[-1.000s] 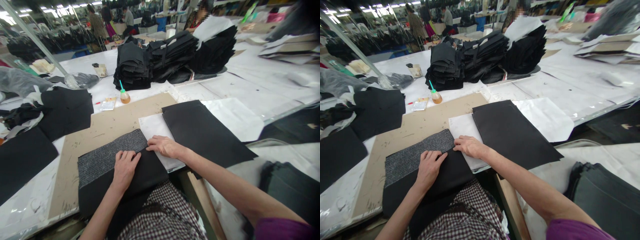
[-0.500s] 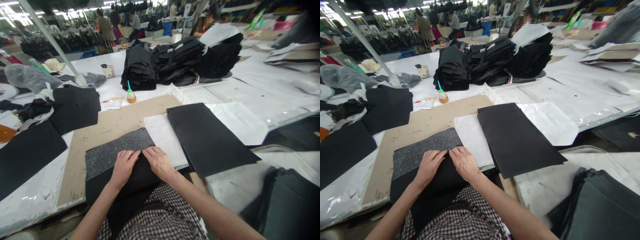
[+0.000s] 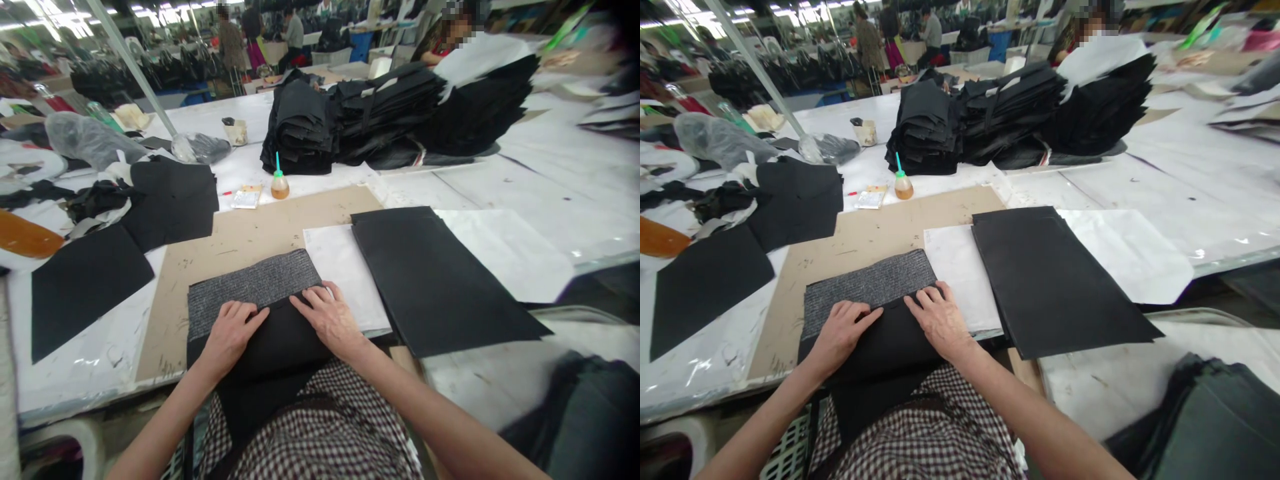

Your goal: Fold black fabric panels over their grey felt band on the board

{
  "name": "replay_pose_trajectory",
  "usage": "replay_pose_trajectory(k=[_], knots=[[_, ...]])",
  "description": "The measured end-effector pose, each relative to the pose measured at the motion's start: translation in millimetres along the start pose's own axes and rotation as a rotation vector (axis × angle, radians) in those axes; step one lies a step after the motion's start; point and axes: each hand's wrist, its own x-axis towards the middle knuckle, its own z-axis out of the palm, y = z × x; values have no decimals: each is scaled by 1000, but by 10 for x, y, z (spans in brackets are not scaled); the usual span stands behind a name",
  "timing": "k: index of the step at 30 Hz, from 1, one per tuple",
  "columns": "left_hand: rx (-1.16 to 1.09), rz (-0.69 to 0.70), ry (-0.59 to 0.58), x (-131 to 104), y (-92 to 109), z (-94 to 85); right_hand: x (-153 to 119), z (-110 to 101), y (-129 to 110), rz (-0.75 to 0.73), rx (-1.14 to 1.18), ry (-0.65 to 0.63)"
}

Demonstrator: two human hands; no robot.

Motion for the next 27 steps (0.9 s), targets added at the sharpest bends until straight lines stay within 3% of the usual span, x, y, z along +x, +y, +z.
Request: replay_pose_trajectory(k=[4,9,12,19,27], knots=[[58,21,-28,12,20,-51,123,11,-209,6,-7,45],[38,0,-35,-42,-60,-46,210,197,-478,-81,79,15],[-34,-31,-14,-215,-199,-58,198,248,-490,-73,94,-11],[-100,-74,38,-684,-475,-121,254,119,-532,-111,4,-45],[40,-13,-54,-676,-407,-260,383,69,-613,-133,-17,-40]])
